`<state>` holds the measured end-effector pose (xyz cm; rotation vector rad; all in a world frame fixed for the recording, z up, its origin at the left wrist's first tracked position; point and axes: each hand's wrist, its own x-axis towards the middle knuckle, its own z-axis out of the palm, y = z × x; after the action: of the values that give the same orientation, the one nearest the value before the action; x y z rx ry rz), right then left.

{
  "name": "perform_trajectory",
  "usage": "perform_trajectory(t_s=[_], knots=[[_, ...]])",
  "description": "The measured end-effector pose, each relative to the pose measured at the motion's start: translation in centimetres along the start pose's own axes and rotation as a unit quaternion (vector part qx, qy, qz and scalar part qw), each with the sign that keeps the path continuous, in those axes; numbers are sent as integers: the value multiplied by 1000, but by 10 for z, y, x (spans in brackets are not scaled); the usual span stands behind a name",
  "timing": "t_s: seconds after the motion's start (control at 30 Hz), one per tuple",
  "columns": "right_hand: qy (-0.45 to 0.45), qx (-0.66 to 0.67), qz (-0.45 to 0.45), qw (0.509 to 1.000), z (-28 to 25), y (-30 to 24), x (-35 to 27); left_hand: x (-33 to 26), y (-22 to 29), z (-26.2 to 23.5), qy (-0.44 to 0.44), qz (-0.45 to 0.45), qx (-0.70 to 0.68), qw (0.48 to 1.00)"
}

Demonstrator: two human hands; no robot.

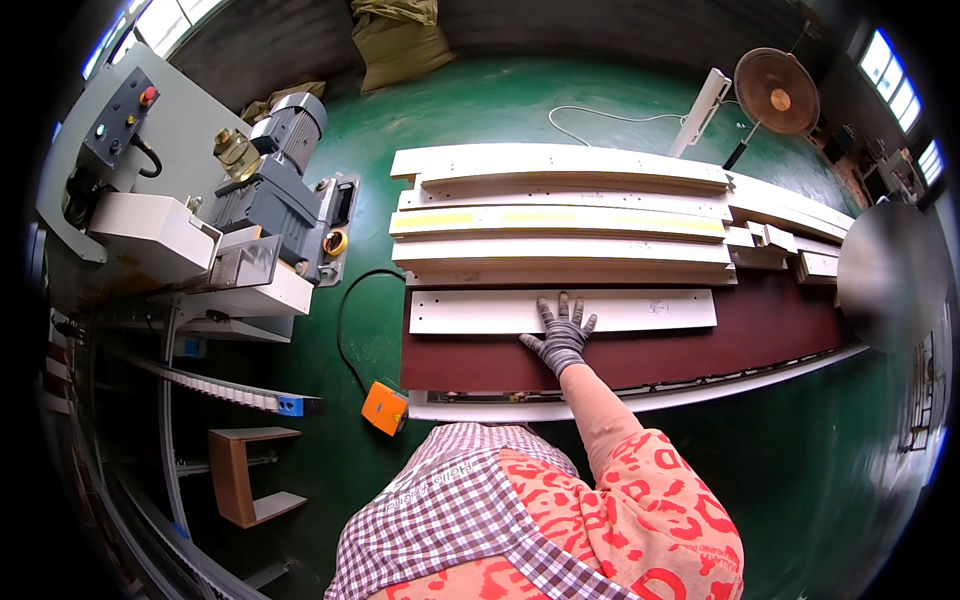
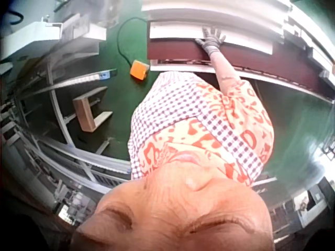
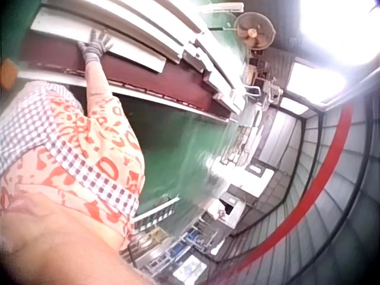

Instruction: The person repeatedly picks up long, flat wooden panels from a conveyor belt and stacks them on a nearby table. The person wears gloves and handles each panel individually, placing it on top of the growing stack.

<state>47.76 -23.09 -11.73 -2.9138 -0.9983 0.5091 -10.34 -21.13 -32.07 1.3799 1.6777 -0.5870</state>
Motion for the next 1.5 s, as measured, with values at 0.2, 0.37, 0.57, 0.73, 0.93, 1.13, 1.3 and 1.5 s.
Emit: perform_trajectory(t_s=[0.2,0.37,0.57,0.73,0.93,1.13,1.3,1.5], knots=[[8,6,9,1000,-7,-5,8,8,4,-11,6,3,4,1000],[3,4,7,1000,-10,-6,10,10,5,-13,6,1,-3,1000],[7,0,2,1000,-6,-4,11,14,9,-8,8,-2,-16,1000],[7,13,1,1000,-9,-2,10,18,9,-4,7,-2,-23,1000],[12,-10,-6,1000,-2,-6,15,20,-1,5,12,-5,-46,999],[27,-13,-14,999,8,-1,14,32,-25,27,16,23,-19,999],[-12,-24,5,1000,-12,-16,7,44,-25,40,34,57,23,998],[-11,-20,-126,992,-8,-66,7,40,-41,57,69,108,89,988]])
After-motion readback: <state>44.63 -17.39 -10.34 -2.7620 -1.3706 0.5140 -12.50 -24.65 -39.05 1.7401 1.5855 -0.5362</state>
